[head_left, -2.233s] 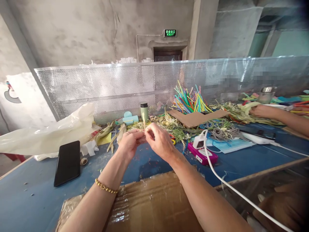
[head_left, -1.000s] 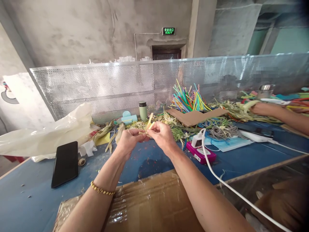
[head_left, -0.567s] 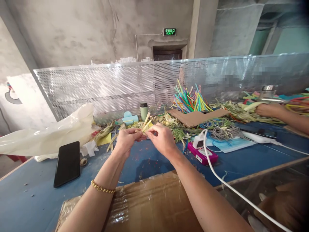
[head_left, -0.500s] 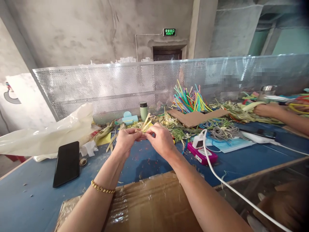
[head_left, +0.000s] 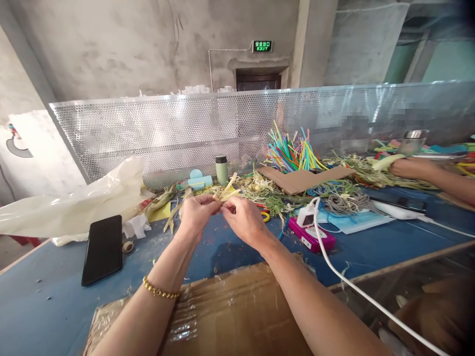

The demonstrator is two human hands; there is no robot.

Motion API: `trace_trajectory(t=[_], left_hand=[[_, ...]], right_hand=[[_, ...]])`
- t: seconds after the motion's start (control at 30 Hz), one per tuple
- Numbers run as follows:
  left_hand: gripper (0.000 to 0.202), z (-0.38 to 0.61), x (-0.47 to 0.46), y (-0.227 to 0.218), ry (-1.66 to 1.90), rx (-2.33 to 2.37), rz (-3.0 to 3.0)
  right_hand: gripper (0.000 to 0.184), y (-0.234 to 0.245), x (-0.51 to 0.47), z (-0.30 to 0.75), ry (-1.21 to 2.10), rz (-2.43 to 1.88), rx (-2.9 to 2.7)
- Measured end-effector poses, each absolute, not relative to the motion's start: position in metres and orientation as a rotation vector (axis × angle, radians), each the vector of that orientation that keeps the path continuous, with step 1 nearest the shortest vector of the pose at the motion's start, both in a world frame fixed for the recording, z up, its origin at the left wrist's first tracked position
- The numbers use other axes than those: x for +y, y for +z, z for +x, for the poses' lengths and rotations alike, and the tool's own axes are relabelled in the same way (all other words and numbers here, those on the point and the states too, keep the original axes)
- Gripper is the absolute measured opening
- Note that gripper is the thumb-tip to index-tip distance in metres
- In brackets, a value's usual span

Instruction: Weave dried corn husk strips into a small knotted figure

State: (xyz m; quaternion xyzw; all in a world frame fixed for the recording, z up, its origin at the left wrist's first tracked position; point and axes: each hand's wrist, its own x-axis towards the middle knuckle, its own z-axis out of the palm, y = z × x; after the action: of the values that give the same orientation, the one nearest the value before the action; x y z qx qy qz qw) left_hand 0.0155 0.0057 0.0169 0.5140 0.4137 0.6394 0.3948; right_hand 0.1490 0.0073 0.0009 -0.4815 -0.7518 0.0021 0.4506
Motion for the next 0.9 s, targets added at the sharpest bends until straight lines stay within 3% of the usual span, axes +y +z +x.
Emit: trace_trajectory(t=[0.17, 0.27, 0.47, 0.63, 0.83, 0.9], left_hand=[[0.007, 0.011, 0.004, 0.020, 1.570, 1.059, 1.351], [0.011, 0.007, 0.004, 0.022, 1.494, 1.012, 1.382], [0.015, 0.008, 0.004, 0.020, 1.425, 0.950, 1.401], [0.012, 0.012, 0.002, 0.020, 1.417, 0.943, 1.413], [0.011, 0.002, 0.003, 0.025, 1.445, 0.911, 1.277], [0.010, -0.005, 0.005, 0.028, 1.430, 0.875, 1.211]], right_hand=[[0.019, 0.008, 0.005, 0.155, 0.004, -1.176, -1.810], [0.030, 0.012, 0.010, 0.162, 0.078, -1.158, -1.708], [0.025, 0.008, 0.022, 0.163, 0.723, -0.876, -1.505], [0.018, 0.005, 0.025, 0.160, 0.602, -0.950, -1.468], [0.034, 0.008, 0.024, 0.168, 0.618, -0.880, -1.616], [0.028, 0.009, 0.024, 0.172, 0.567, -0.852, -1.695]])
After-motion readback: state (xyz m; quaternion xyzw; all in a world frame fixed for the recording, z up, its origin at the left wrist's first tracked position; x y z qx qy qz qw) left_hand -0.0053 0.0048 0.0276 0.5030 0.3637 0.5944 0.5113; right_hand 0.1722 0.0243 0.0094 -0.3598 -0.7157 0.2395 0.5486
